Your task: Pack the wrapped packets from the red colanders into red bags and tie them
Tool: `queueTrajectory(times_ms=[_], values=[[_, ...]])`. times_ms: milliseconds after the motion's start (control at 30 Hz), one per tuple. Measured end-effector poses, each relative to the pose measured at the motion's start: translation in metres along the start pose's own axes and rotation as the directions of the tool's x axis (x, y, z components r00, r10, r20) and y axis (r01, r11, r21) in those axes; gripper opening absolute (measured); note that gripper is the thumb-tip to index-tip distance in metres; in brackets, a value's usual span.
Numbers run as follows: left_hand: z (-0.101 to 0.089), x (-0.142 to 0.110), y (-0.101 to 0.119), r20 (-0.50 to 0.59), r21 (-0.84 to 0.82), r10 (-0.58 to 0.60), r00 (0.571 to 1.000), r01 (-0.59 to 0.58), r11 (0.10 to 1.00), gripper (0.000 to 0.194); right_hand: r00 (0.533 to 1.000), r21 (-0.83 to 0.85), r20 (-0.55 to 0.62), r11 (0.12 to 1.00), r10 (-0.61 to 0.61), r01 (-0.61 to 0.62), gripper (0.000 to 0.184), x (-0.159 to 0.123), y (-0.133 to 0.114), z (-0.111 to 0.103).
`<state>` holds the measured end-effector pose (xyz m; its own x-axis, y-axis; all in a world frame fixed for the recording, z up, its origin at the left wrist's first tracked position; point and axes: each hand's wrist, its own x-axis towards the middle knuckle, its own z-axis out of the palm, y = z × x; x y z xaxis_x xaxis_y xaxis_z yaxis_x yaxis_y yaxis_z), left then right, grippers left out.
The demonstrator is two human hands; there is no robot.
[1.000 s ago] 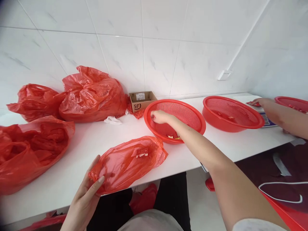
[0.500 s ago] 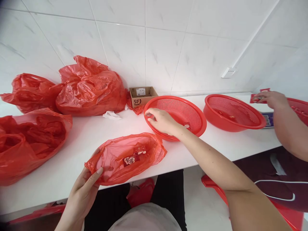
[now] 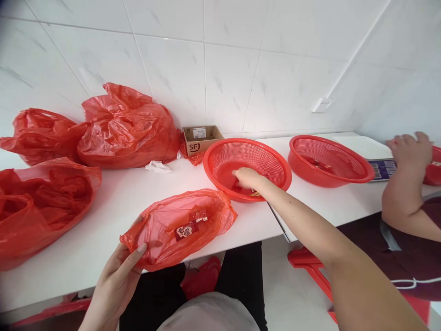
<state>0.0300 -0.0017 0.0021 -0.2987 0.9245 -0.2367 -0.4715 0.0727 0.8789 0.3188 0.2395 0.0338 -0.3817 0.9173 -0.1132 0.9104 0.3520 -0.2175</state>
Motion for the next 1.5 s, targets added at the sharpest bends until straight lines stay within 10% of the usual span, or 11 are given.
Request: queueTrajectory(times_ms=[167, 300, 400, 533, 700, 933, 1100, 1233, 1367, 1500], values=[[0.000, 0.002, 0.002, 0.002, -0.013, 0.008, 1.000, -0.008, 1.000, 0.064, 0.963, 0.340, -0.267, 0.938, 0.033, 0.062, 0.017, -0.014, -0.031, -0.029], [0.005, 0.004, 0.001, -0.008, -0.022, 0.012, 1.000, -0.012, 1.000, 0.065, 0.975, 0.729, -0.122, 0.650, -0.183, 0.213, 0.019, -0.040, -0.079, -0.022], [0.009, 0.003, 0.000, -0.019, -0.019, 0.021, 1.000, -0.021, 1.000, 0.069, 0.964, 0.745, -0.046, 0.634, -0.263, 0.209, 0.026, -0.047, -0.096, -0.006], [0.008, 0.001, 0.001, -0.030, -0.009, 0.020, 0.999, -0.020, 1.000, 0.071, 0.967, 0.460, -0.238, 0.866, -0.090, 0.194, 0.034, -0.033, -0.062, -0.003], [0.003, 0.001, 0.001, -0.046, 0.003, 0.030, 0.999, -0.030, 1.000, 0.072, 0.982, -0.104, 0.110, 0.985, 0.151, -0.140, 0.042, -0.019, 0.010, -0.007], [0.000, 0.003, -0.003, -0.011, 0.010, 0.004, 1.000, -0.004, 1.000, 0.068, 0.918, -0.119, 0.339, 0.977, 0.207, -0.177, 0.009, -0.018, 0.030, 0.014], [-0.001, 0.002, -0.002, -0.028, 0.005, 0.002, 1.000, -0.002, 1.000, 0.071, 0.950, 0.140, 0.289, 0.976, 0.120, -0.166, 0.029, -0.020, 0.034, -0.010], [-0.003, 0.003, -0.003, -0.036, -0.001, 0.005, 0.999, -0.005, 1.000, 0.072, 0.997, 0.769, 0.003, 0.638, -0.081, 0.050, 0.029, -0.031, 0.013, -0.024], [-0.005, 0.005, -0.005, -0.032, 0.013, 0.035, 0.999, -0.035, 0.999, 0.070, 0.943, 0.953, -0.121, 0.230, -0.310, 0.198, 0.030, -0.045, -0.040, -0.015], [-0.004, 0.009, -0.008, -0.019, 0.010, 0.031, 0.999, -0.031, 0.999, 0.070, 0.868, 0.921, -0.084, 0.294, -0.489, 0.255, 0.033, -0.049, -0.075, -0.006]])
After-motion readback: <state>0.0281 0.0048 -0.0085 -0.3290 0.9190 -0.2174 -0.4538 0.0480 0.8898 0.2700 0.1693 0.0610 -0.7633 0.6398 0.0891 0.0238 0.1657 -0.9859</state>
